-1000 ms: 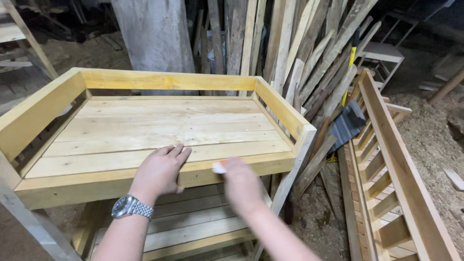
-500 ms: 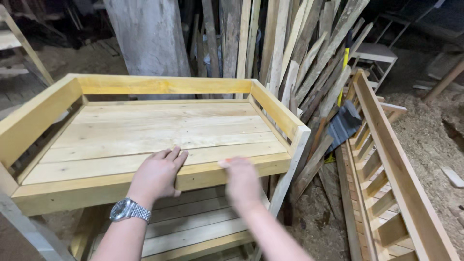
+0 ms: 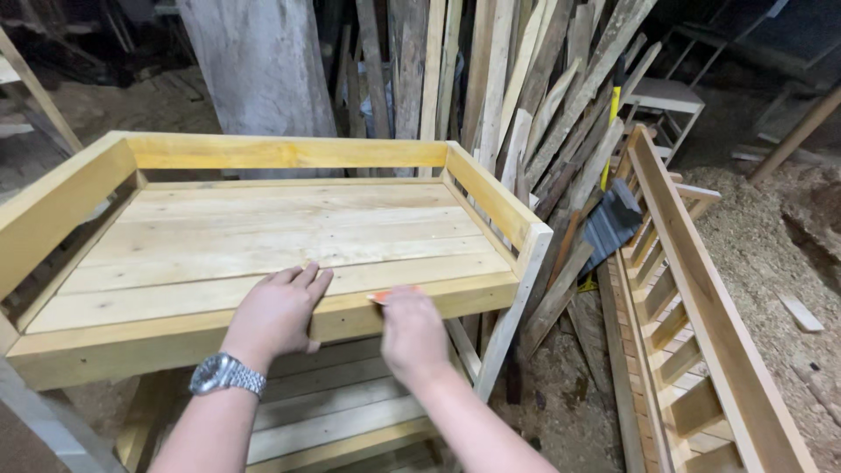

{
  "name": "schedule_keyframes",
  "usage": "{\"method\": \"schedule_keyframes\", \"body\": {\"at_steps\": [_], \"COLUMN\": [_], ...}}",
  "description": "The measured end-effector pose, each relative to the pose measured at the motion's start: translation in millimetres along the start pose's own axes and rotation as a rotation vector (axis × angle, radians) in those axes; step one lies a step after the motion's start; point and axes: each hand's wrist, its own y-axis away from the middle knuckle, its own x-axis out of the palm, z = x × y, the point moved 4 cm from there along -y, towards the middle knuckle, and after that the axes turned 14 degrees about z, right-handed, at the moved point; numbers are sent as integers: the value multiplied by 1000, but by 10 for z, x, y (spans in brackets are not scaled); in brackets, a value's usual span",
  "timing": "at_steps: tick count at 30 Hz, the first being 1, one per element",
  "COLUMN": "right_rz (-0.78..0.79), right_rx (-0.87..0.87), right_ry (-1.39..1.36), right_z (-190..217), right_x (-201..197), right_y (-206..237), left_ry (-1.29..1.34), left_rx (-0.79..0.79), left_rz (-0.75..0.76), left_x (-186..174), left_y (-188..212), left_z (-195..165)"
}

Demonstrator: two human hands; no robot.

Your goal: The person sands the surface and edges of a wooden tray-like furniture frame by hand using a piece of sandpaper. Midway, they tear a fresh sheet of sandpaper from a paper backing and continue sanding the tabletop and rails.

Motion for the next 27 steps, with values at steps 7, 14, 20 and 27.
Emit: {"method": "schedule_keyframes", "body": {"at_steps": [7, 14, 20, 27], "right_rz": [135, -39, 242, -43], "right_rx": [239, 16, 127, 473], "right_ry": [-3, -14, -11, -322], "right_z": [-872, 30, -508, -736], "right_x": [-801, -26, -376, -496], "right_y": [65, -27, 17, 76], "left_ry": [16, -15, -4, 3], "left_rx": [34, 17, 34, 14], "left_rz": [-17, 23, -43, -19], "left_x": [22, 35, -15, -3], "left_y": [-18, -57, -24, -21], "left_z": [-19, 13, -22, -21]}}
